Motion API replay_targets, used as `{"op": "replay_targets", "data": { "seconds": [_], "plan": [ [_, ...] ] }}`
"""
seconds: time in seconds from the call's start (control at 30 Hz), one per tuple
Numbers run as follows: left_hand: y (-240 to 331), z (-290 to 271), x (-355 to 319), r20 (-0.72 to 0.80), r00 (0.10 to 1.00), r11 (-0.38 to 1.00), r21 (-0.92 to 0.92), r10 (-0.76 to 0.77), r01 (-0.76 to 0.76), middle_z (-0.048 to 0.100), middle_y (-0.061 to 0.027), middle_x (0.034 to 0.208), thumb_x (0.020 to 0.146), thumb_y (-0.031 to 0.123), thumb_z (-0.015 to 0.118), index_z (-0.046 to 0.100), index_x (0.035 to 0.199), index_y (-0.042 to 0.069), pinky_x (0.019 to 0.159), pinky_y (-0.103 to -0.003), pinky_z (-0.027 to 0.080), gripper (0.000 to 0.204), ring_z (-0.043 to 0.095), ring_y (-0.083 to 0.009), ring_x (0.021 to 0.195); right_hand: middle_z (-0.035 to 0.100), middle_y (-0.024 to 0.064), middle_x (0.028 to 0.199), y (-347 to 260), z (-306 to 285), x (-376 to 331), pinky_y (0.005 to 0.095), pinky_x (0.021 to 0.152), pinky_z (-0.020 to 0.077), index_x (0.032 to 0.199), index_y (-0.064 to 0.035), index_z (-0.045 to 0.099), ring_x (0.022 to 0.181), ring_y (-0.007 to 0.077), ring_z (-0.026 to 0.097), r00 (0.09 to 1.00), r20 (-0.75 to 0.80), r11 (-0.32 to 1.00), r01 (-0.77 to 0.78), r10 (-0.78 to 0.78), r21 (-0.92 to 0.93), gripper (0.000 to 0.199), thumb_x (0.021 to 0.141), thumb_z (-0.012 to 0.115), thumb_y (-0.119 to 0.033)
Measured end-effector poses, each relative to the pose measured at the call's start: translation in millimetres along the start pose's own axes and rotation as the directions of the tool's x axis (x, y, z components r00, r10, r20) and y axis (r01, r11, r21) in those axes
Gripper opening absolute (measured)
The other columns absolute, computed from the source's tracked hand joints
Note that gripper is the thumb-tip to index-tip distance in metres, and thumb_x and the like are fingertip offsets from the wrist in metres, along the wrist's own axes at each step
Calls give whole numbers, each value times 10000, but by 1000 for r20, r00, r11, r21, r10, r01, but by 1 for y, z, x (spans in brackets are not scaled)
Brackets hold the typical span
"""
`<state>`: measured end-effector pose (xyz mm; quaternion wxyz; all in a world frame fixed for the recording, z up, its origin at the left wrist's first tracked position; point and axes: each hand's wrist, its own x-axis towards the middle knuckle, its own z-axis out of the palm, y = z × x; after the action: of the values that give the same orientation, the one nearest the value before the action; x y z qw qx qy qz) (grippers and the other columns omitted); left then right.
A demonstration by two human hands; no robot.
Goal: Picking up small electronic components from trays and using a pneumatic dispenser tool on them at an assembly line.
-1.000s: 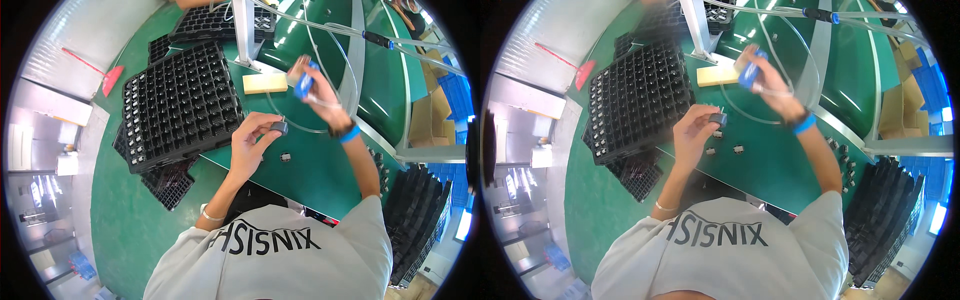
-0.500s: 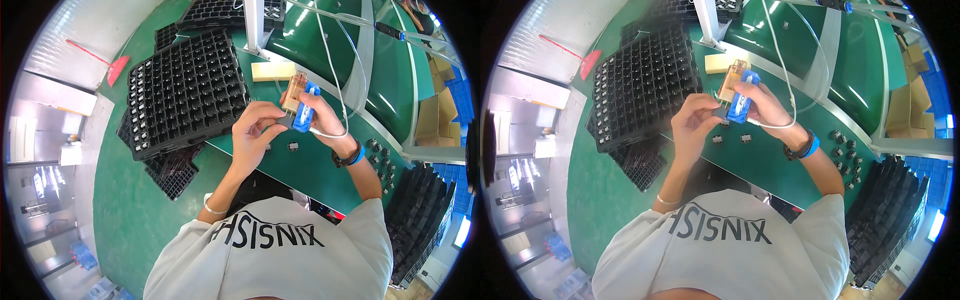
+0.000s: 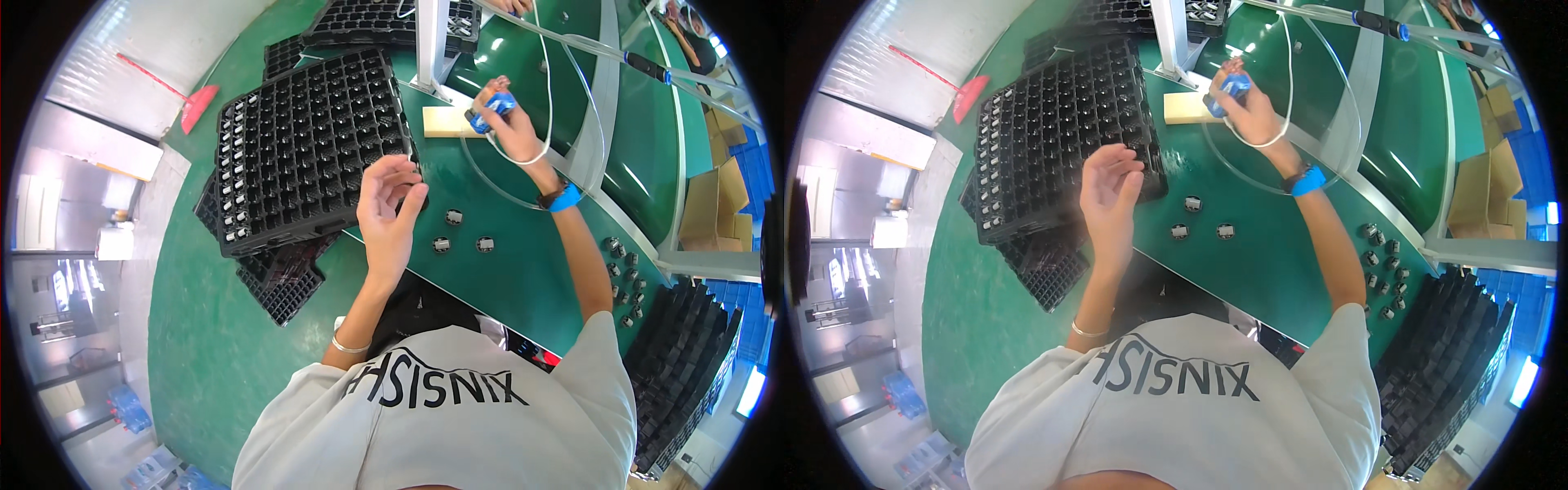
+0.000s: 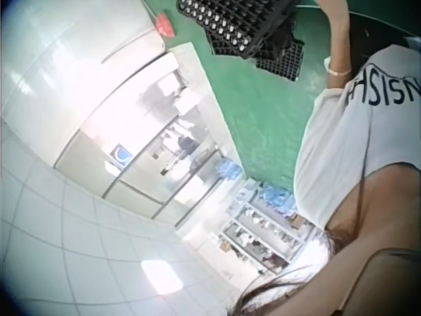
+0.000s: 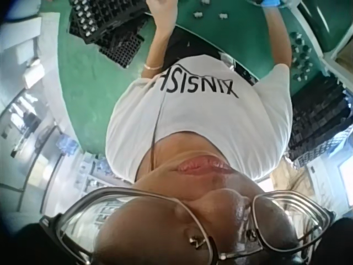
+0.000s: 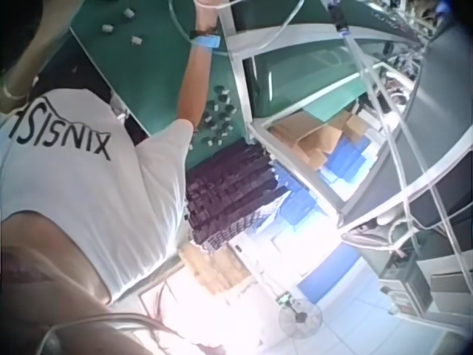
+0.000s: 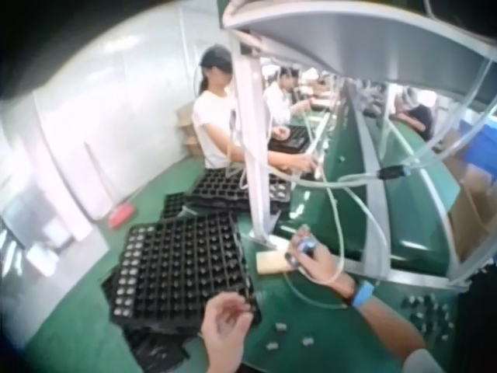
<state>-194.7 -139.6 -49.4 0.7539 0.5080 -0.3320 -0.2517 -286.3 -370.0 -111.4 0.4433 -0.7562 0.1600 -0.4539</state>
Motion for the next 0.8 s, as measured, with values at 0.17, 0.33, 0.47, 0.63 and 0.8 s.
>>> {"op": "replay_targets", "data": {
  "seconds": [0.17,0.33,0.47,0.63,0.8],
  "plan": [
    [-3,-12,-10,-18,997,997,18,-78,78,525,-48,993,794,-2,599,498,1084,23,780,-247,427,308,521,-111,894,551,162,733,-17,20,6,311,619,450,1110,-10,468,638,257,583,975,105,908,-142,198,-395,391,803,589,-221],
    [-7,-16,-11,-29,996,996,46,-79,80,542,-50,968,804,2,589,509,1070,21,779,-242,424,279,526,-109,881,570,208,714,-20,22,5,414,569,450,970,-41,492,656,398,562,981,116,907,-96,156,-410,288,803,566,-264],
    [-11,-16,-11,-18,996,994,61,-92,93,552,-54,949,812,-9,569,509,1064,16,792,-248,431,261,531,-115,877,563,178,715,-20,20,4,347,587,447,1110,-23,473,624,316,576,973,145,894,-100,180,-436,381,801,589,-213],
    [-13,-12,-13,-4,995,993,53,-102,102,558,-55,939,816,-21,553,509,1059,12,801,-255,436,248,533,-121,870,568,209,700,-16,22,4,431,571,446,944,-51,482,653,399,556,986,111,892,-65,128,-447,265,793,569,-250],
    [-16,-9,-16,41,991,990,62,-127,124,556,-44,932,830,3,556,520,1035,1,779,-229,418,209,529,-100,868,569,203,697,-17,23,4,431,567,446,918,-53,482,651,395,554,989,102,889,-49,106,-455,258,785,578,-252]
  ]
}}
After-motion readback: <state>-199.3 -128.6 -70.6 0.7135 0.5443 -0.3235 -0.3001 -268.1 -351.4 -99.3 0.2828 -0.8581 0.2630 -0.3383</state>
